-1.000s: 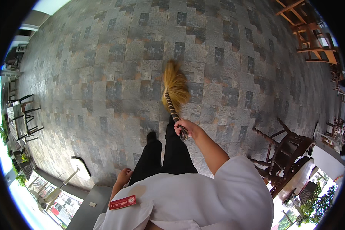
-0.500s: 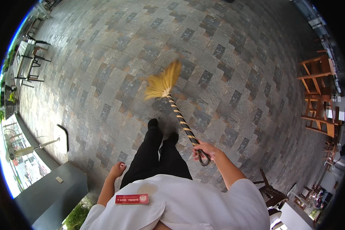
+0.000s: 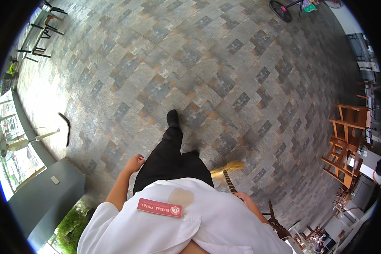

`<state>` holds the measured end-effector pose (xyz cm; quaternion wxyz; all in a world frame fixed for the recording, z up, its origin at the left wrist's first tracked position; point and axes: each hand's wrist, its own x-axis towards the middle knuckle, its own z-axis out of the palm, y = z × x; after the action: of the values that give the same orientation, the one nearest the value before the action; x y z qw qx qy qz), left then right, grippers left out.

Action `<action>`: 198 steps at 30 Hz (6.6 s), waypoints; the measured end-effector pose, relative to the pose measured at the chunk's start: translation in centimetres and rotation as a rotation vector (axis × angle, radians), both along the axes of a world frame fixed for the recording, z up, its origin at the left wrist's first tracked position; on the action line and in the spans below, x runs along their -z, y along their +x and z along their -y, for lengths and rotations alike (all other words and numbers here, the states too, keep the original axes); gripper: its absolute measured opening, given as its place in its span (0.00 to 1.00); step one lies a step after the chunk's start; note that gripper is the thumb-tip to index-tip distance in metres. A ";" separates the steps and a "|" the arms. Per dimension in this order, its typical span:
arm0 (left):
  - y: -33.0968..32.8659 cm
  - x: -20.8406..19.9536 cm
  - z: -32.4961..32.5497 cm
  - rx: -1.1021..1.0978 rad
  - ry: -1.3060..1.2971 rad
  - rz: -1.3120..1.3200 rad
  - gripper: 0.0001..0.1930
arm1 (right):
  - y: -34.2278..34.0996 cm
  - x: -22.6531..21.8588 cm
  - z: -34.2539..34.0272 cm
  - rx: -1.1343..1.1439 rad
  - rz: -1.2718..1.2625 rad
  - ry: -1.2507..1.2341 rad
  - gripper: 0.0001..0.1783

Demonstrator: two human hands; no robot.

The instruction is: The person sweeps a tiled floor with a broom, moving a wooden chair to access the area underneath. They then gather the swept debris into a dustpan using the broom.

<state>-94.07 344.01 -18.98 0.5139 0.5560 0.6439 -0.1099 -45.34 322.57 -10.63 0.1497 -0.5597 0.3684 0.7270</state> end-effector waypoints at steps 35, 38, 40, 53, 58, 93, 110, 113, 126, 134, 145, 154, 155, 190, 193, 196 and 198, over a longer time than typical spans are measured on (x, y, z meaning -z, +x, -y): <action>0.6 2.8 -11.2 0.197 -0.054 -0.189 0.17 | -4.4 -10.3 -21.3 -0.227 0.147 0.741 0.42; 6.0 3.0 -11.6 0.489 0.300 -0.002 0.16 | -2.8 -9.1 -10.7 -0.031 0.239 0.635 0.44; 10.0 3.0 -10.3 0.552 0.285 0.105 0.22 | -2.1 -8.3 -4.3 0.132 0.278 0.539 0.44; 36.0 6.3 -1.1 1.016 -0.115 0.116 0.13 | 1.8 -2.3 27.7 1.033 0.654 0.056 0.07; 46.4 5.4 -1.2 1.177 -0.012 0.029 0.15 | 9.1 2.2 38.2 1.339 0.598 -0.135 0.06; 80.7 3.4 8.6 1.061 -0.113 -0.281 0.16 | 48.9 -6.2 48.1 1.205 0.656 0.231 0.23; 100.1 -7.3 32.7 0.843 -0.131 -0.339 0.16 | 100.9 21.5 63.0 1.118 0.480 0.180 0.08; 101.1 -8.3 34.9 0.760 -0.105 -0.330 0.17 | 105.1 22.8 52.8 0.712 0.573 0.247 0.09; 96.2 -6.8 42.4 0.328 -0.037 -0.121 0.13 | 85.0 14.3 18.0 -0.169 0.315 0.490 0.40; 96.4 -7.4 43.5 0.215 -0.018 -0.115 0.15 | 95.0 13.9 14.8 0.435 -0.550 0.927 0.07; 92.1 -0.8 34.5 0.148 -0.139 -0.075 0.16 | 101.9 -12.6 34.0 -0.090 0.071 0.399 0.22; 89.0 -1.0 23.0 -0.185 0.008 0.100 0.16 | 96.3 2.2 21.6 -0.280 0.171 0.038 0.10; 88.0 -0.9 22.6 -0.222 0.010 0.091 0.16 | 94.3 4.3 18.4 -0.279 0.182 0.060 0.11; 84.6 3.7 10.9 -0.516 -0.122 -0.017 0.16 | 98.4 -3.5 -15.6 -0.217 -0.023 0.070 0.11; 84.6 3.8 7.5 -0.573 -0.098 -0.040 0.16 | 97.3 3.9 -22.4 -0.089 0.079 -0.058 0.10; 85.7 2.3 3.5 -0.738 -0.177 -0.023 0.16 | 93.8 8.5 -32.2 -0.243 0.056 0.002 0.08; 86.8 0.8 0.3 -0.650 -0.128 -0.032 0.16 | 90.4 9.7 -39.3 -0.469 -0.026 0.215 0.07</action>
<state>-7.31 343.66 -19.74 0.5459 0.2860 0.7875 0.0109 45.01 361.86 -20.31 0.0309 -0.6014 0.1510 0.7839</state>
